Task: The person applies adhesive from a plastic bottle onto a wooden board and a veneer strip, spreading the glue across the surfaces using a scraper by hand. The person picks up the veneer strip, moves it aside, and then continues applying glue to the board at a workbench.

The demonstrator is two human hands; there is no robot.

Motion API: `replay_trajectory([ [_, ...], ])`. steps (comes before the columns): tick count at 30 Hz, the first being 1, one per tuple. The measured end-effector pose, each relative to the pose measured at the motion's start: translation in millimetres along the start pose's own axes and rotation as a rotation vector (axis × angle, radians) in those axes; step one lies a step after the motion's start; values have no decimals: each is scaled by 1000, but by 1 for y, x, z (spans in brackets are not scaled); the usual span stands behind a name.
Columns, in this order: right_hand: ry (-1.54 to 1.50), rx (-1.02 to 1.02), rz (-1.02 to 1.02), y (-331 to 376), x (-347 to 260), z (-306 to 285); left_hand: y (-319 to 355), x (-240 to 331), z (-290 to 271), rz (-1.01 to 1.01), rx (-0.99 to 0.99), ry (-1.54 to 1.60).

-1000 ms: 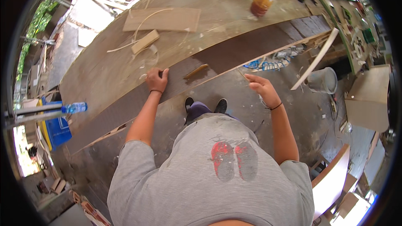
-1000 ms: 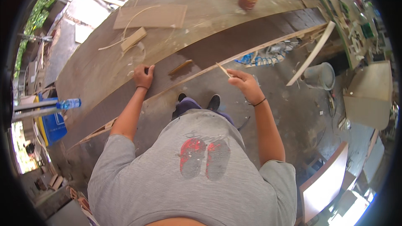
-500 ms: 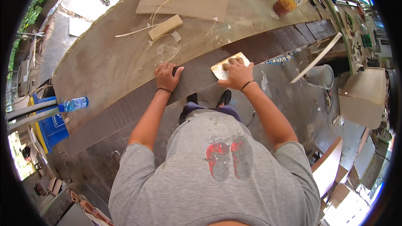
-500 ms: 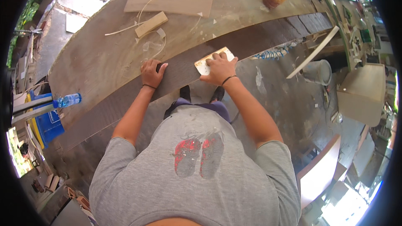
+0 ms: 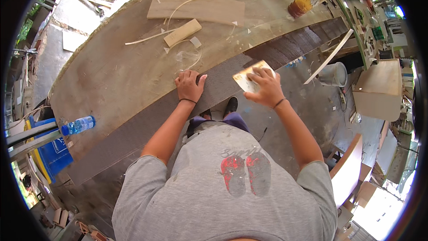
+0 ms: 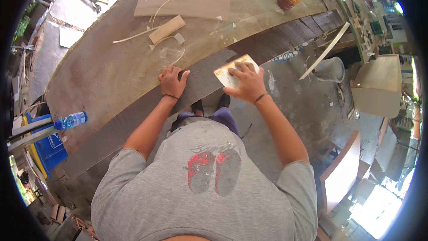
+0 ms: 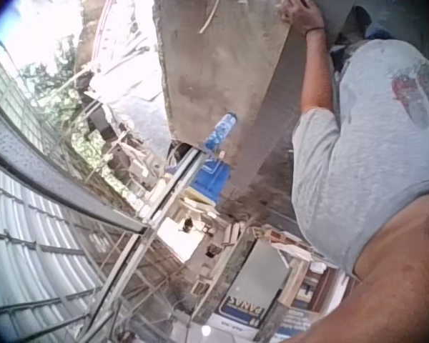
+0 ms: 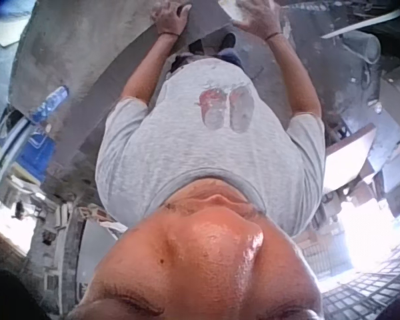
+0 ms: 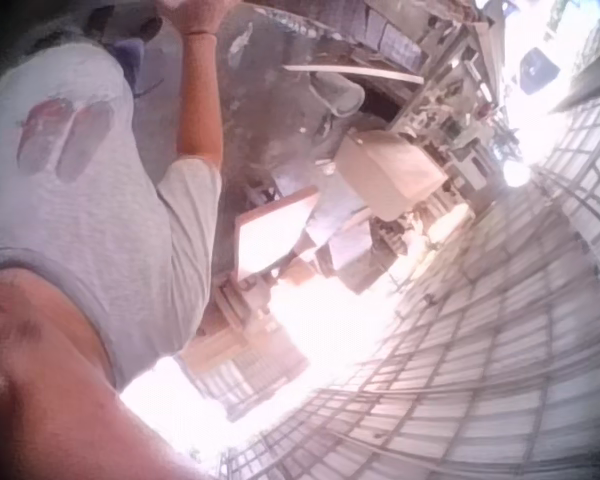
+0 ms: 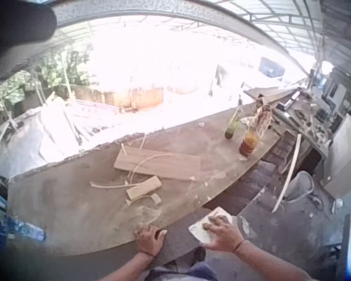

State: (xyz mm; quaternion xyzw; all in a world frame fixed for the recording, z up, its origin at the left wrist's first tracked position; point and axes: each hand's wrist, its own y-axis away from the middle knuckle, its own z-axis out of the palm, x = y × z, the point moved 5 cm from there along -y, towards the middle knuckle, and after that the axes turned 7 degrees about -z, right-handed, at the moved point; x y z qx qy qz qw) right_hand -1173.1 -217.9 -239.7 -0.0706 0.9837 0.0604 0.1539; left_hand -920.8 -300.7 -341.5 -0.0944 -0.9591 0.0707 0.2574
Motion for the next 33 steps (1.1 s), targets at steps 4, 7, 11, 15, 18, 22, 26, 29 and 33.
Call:
replay_trajectory([
  [4,61,73,-43,-36,-1,36,1,-2,-1,-3,20,-7],
  [7,89,110,-46,-50,4,54,0,-3,-2,9,36,-11],
  [11,73,40,-2,-62,4,56,1,-5,5,13,23,-28],
  [15,80,1,-23,-44,1,53,2,-3,2,6,21,-23],
  [18,107,23,-11,-43,-4,38,2,-3,3,7,23,-13],
  [22,99,-38,13,-64,-12,29,1,-2,3,-7,-2,1],
  [26,127,-148,43,-68,-14,31,2,-1,1,-10,-2,7],
  [29,125,-153,52,-70,-13,30,1,-3,2,2,8,0],
  [33,127,-177,69,-72,-10,33,3,-2,3,15,24,0],
])
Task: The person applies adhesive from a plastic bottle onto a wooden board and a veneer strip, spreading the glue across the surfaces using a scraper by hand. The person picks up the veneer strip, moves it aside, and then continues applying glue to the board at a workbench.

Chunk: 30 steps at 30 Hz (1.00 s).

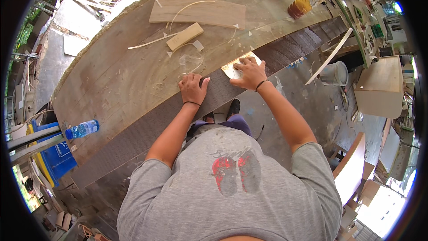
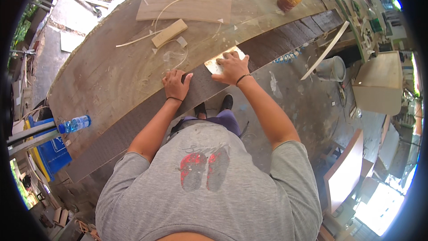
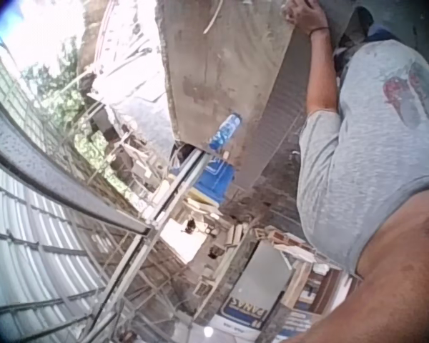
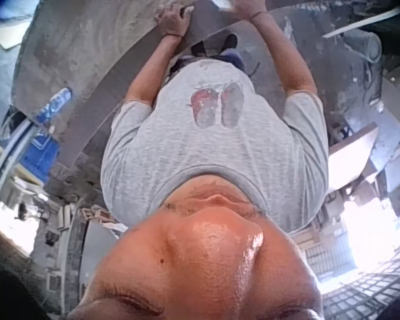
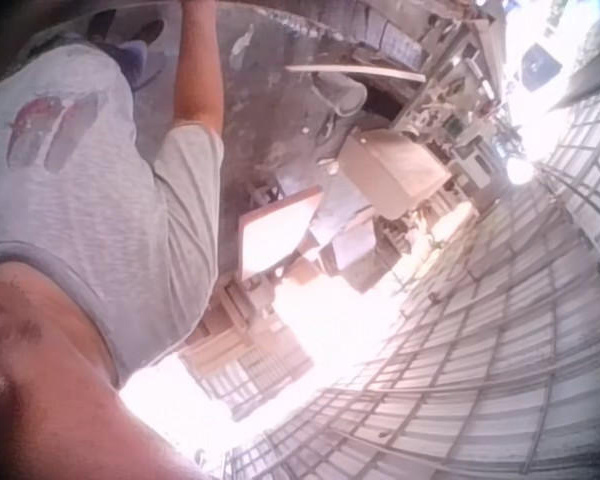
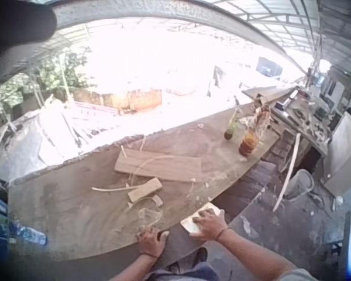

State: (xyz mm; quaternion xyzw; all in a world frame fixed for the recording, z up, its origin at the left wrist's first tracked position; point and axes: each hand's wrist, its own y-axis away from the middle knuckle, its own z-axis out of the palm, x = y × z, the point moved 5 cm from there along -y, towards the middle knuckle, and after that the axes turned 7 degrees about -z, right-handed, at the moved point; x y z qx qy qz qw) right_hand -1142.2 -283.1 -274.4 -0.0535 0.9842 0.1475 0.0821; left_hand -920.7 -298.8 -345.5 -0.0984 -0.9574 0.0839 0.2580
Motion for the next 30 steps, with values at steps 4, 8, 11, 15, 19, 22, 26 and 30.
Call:
replay_trajectory([
  [4,20,-38,13,-1,4,-3,-2,0,-2,-12,-13,6],
  [8,42,-197,51,13,13,-11,-1,-3,-1,-20,-31,2],
  [11,31,-242,84,38,27,-11,-2,-1,-3,-20,-24,26],
  [15,35,-226,119,78,41,-3,-3,-1,-2,-30,-5,47],
  [19,37,-376,145,113,47,17,-3,-5,-2,-36,-23,80],
  [22,-148,17,71,106,21,-10,3,-11,-7,-29,-56,138],
  [26,-161,233,-18,73,-28,-4,13,-18,-31,47,-4,93],
  [30,-122,239,-88,46,-66,22,22,-34,-46,12,28,3],
])
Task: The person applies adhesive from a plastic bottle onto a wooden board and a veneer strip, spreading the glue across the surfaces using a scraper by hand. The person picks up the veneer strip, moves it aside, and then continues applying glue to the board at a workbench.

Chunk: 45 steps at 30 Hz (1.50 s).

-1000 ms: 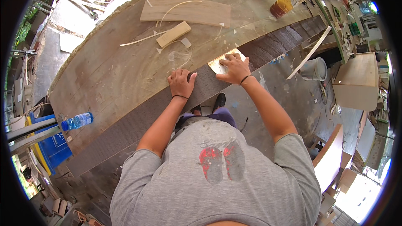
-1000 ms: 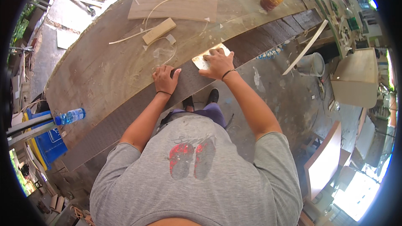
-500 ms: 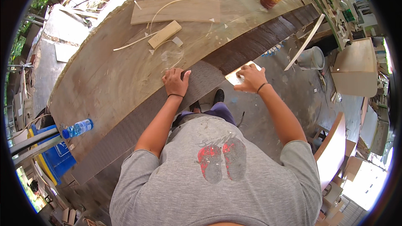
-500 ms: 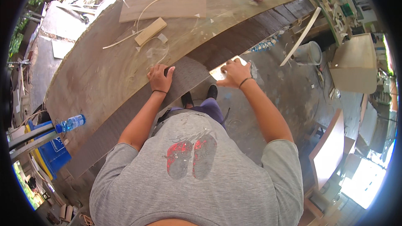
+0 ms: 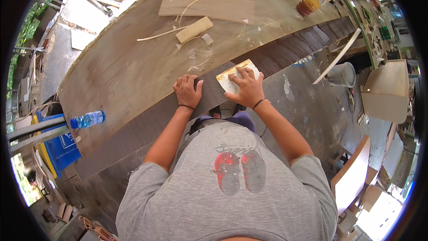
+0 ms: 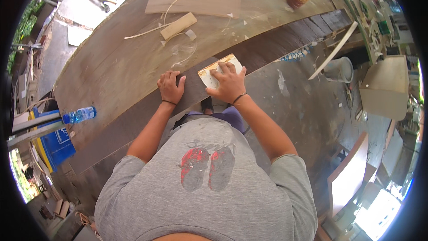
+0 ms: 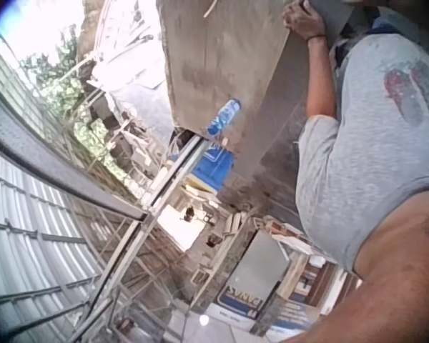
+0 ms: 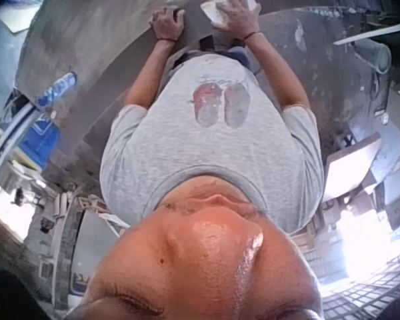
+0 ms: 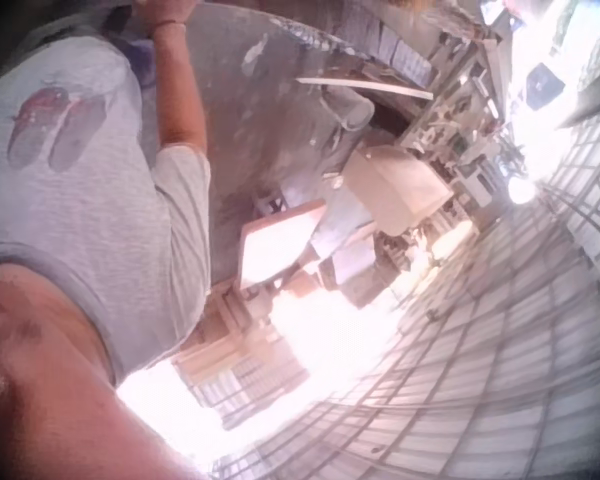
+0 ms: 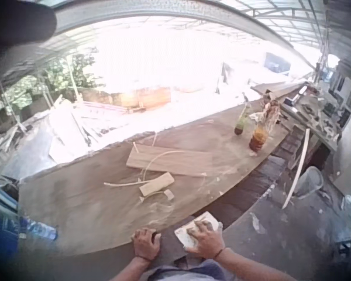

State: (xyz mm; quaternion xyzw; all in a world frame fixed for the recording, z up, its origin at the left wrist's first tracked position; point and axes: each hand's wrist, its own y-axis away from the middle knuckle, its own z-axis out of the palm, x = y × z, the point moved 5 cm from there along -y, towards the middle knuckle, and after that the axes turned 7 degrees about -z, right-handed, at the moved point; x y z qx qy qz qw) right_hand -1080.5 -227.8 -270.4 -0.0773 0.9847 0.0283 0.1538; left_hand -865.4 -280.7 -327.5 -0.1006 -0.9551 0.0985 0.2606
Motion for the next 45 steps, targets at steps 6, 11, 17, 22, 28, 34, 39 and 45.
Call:
replay_trajectory([
  [6,53,33,-41,-17,-17,29,6,-17,1,-99,47,14],
  [11,61,32,-21,-24,-17,40,6,-18,2,-112,51,24],
  [17,74,-42,6,-13,-27,13,6,-21,7,-118,41,20],
  [22,91,-189,38,-42,-26,7,6,-20,7,-118,32,26],
  [28,81,-180,40,-41,-22,7,5,-20,6,-120,39,27],
  [34,104,-334,81,-50,-26,4,4,-17,3,-138,41,32],
  [39,114,-471,123,-36,-16,-10,4,-18,3,-128,56,24],
  [45,113,-475,166,11,9,-15,5,-20,2,-134,53,32],
])
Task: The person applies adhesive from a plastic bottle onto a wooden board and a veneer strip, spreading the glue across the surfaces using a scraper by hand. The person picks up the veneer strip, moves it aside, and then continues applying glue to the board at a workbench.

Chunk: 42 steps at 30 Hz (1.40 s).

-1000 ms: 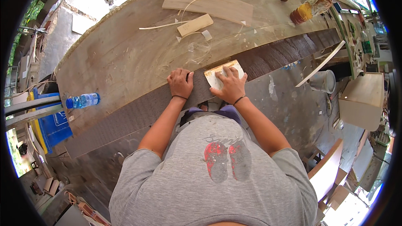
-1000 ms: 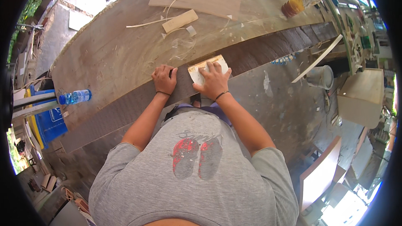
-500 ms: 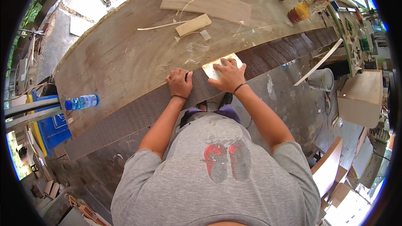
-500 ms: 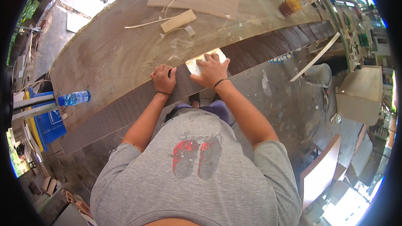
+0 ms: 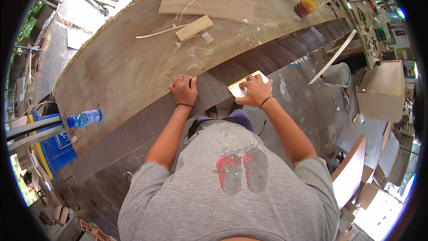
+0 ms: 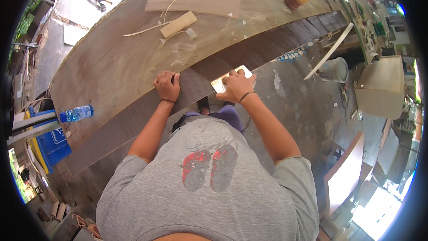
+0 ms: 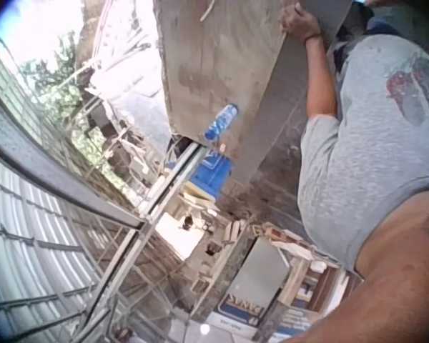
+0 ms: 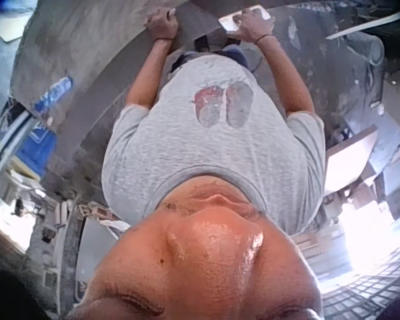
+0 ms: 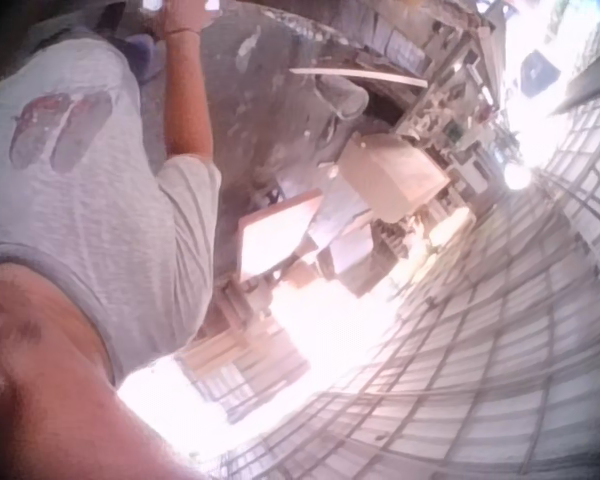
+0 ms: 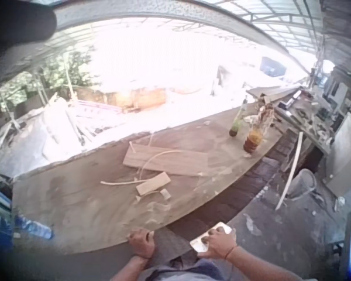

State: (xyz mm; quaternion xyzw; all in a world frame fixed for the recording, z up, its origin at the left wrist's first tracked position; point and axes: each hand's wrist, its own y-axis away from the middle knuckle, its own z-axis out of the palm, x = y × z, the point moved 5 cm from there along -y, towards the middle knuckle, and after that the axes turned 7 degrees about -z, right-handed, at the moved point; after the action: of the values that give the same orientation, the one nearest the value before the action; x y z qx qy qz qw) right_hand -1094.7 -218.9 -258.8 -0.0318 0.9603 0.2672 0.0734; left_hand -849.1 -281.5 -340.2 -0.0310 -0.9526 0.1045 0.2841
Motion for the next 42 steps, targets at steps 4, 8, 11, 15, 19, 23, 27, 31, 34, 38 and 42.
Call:
replay_trajectory([
  [4,-20,-29,59,36,20,19,0,-1,6,21,-6,-25],
  [8,-273,-60,167,74,50,43,0,-3,6,34,5,-15],
  [11,-1003,84,80,91,74,46,2,-8,7,44,15,16],
  [15,-2130,271,-253,121,102,51,3,-6,2,91,102,92],
  [19,-2527,551,-570,153,112,18,-4,24,1,134,107,105],
  [23,-2468,676,-522,168,130,20,-28,83,9,183,84,254],
  [27,-2512,779,-434,176,155,35,-61,161,26,328,16,479],
  [31,-2576,815,-431,184,193,62,-87,236,67,367,-120,566],
  [34,-2574,887,-431,193,226,81,-110,299,112,301,-264,582],
  [38,-2582,971,-424,199,276,104,-168,394,192,188,-313,518],
  [42,-2569,1061,-224,210,324,113,-236,469,232,46,-370,486],
])
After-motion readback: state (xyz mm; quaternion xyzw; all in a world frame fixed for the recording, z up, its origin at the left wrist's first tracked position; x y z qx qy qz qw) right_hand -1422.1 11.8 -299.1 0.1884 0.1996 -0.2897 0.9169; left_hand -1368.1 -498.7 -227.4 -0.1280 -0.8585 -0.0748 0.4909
